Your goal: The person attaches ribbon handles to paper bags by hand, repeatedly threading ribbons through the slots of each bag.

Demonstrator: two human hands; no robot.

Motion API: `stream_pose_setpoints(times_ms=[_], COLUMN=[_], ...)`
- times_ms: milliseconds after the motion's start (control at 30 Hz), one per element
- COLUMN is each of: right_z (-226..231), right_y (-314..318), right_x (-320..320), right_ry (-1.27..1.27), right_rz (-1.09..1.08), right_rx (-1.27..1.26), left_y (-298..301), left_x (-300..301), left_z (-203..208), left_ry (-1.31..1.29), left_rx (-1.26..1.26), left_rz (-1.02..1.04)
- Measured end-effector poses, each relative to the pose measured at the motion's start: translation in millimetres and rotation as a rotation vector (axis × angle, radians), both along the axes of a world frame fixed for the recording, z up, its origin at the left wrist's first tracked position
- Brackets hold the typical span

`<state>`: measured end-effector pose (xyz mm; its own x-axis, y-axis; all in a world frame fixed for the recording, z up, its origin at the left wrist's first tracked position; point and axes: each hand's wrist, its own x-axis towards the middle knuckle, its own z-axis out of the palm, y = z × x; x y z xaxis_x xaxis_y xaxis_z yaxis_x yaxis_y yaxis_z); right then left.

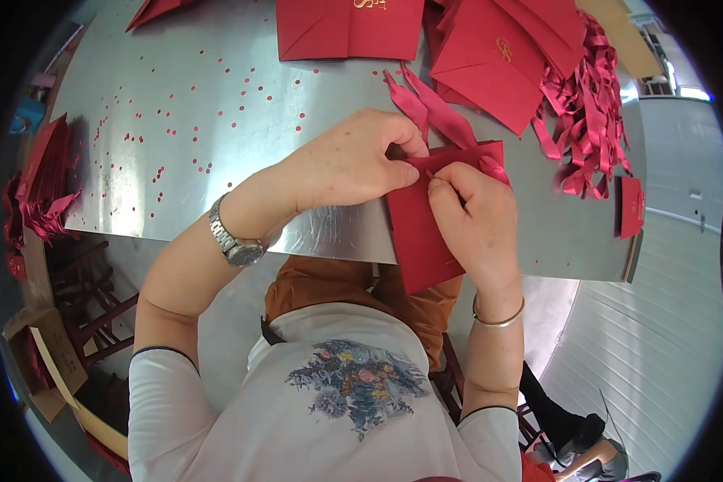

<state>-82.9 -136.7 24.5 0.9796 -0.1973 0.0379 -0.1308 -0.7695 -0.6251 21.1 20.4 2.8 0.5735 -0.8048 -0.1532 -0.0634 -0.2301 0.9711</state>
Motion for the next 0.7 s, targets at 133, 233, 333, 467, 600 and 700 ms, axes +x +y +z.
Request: stream_pose_setpoints(times_ms=[133, 233, 333, 467, 600, 700], right_z=[7, 13, 16, 19, 13, 7], right_y=[0, 0, 2, 10, 5, 7], right_x=[7, 14, 21, 20, 11, -3], right_ry=[0.089, 0.118, 0.138, 0.067, -0.053, -0.254], right_rz=[0.022, 0.057, 0.123, 0.110, 0.061, 0.075], right_rx=[-0.063, -0.216, -0.339, -0.510, -0.483, -0.358], left_y=[-2, -5, -6, -5, -1, 2], left_x=[-10, -14, -18, -14, -11, 0], left_z=[-7, -6, -6, -5, -3, 1], left_ry=[-0.340, -0.390, -0.509, -0.540, -0.397, -0.094], left_rx=[-0.067, -0.062, -0.078, -0.219, -0.234, -0.335], left_rz=[0.064, 0.101, 0.127, 0.168, 0.092, 0.027])
